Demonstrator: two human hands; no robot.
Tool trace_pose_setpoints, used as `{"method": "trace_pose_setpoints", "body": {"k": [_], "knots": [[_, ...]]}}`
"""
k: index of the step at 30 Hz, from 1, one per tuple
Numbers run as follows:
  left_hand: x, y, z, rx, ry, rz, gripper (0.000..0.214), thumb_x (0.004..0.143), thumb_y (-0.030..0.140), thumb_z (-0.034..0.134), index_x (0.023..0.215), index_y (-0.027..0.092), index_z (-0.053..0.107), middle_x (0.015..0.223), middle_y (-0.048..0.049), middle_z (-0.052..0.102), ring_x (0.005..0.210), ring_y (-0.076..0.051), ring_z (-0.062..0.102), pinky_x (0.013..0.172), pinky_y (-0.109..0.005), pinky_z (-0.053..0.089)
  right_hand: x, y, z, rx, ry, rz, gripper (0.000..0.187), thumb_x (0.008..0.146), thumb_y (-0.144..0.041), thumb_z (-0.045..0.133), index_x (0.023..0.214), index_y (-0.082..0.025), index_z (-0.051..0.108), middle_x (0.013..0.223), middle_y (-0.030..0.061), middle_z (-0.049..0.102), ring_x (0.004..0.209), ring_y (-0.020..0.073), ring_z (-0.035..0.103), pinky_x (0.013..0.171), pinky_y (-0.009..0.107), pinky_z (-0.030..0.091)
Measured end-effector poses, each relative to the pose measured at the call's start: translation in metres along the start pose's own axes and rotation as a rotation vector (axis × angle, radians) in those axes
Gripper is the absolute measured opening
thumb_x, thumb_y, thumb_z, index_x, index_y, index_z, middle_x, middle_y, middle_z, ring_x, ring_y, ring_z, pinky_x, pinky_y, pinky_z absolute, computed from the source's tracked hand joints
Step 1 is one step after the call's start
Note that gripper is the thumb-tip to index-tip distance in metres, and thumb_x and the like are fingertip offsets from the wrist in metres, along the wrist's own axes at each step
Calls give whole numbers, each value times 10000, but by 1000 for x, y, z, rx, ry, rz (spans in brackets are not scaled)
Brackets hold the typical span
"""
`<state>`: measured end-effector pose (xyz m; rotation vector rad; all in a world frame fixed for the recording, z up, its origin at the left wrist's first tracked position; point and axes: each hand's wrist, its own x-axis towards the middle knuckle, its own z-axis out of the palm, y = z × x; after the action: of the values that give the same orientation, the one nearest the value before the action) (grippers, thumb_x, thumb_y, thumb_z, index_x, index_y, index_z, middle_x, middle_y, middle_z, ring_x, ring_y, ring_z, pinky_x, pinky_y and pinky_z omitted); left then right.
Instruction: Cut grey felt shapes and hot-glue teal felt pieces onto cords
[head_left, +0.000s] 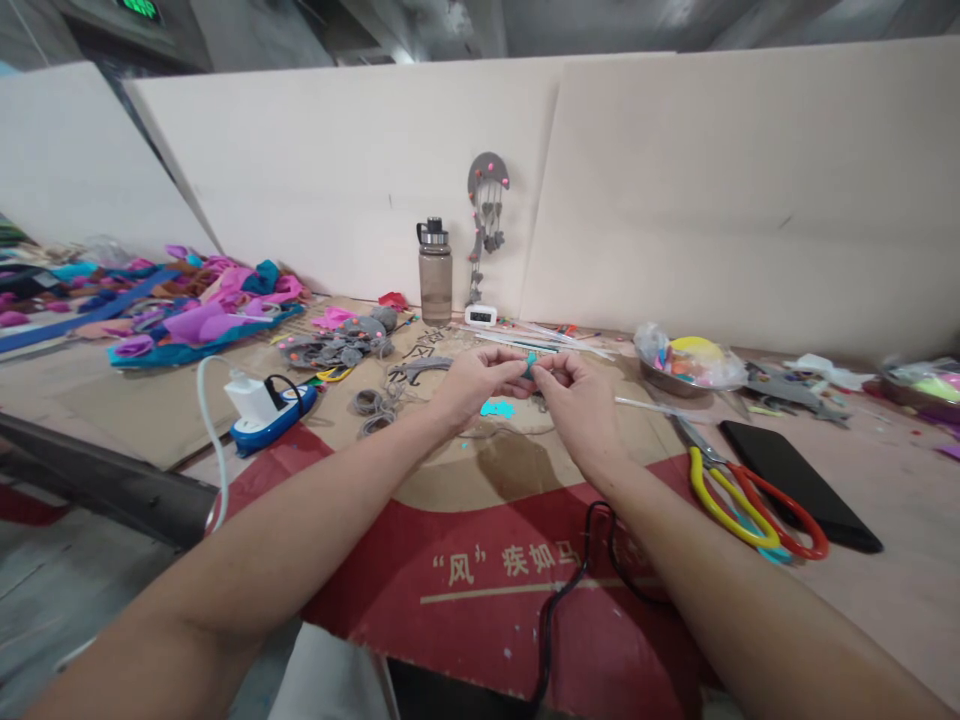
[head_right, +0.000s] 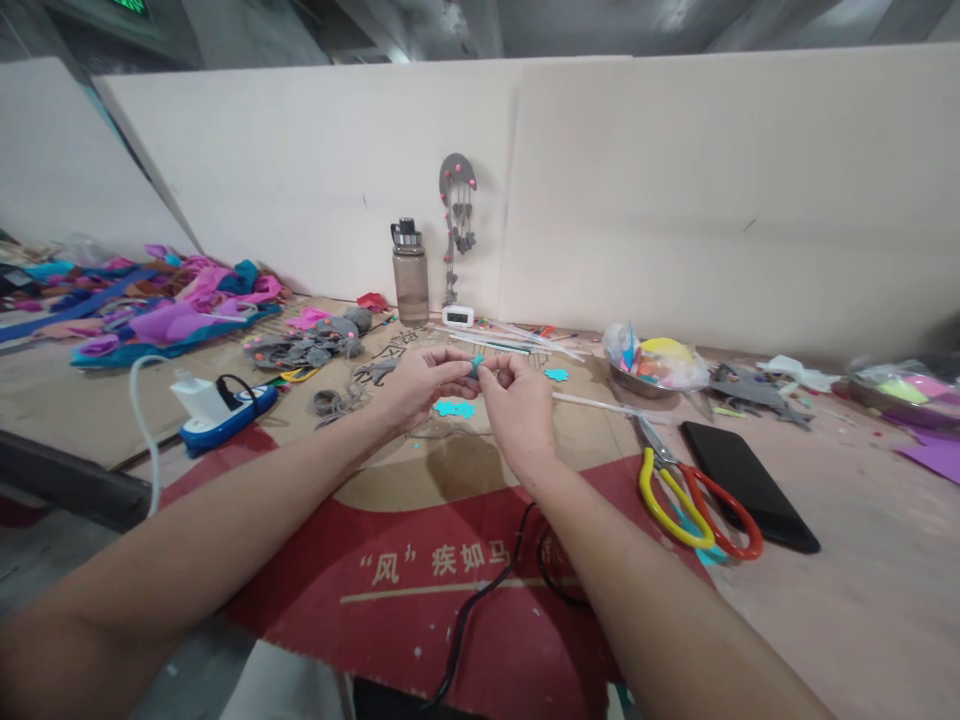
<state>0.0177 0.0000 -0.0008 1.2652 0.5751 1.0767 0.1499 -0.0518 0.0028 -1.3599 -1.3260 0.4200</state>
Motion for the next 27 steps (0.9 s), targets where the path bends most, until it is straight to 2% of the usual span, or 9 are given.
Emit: {"method": "trace_pose_setpoints", "body": {"k": [13, 27], "knots": [[3, -4, -3, 100, 39, 42, 74, 768, 166, 676, 771, 96, 651, 640, -18, 657, 550, -79, 608, 597, -225, 528, 0, 3, 1, -6, -33, -41, 166, 786, -319, 579, 776, -164, 639, 591, -16, 549, 532, 117, 409, 538, 263, 300], [2, -1, -3, 308, 65, 92, 32, 758, 126, 615, 739, 112, 636, 608, -10, 653, 543, -87, 610, 574, -220, 528, -1, 2, -2, -201, -9, -123, 151, 822, -310, 569, 792, -173, 627, 565, -40, 469, 541, 120, 388, 563, 280, 280]]}}
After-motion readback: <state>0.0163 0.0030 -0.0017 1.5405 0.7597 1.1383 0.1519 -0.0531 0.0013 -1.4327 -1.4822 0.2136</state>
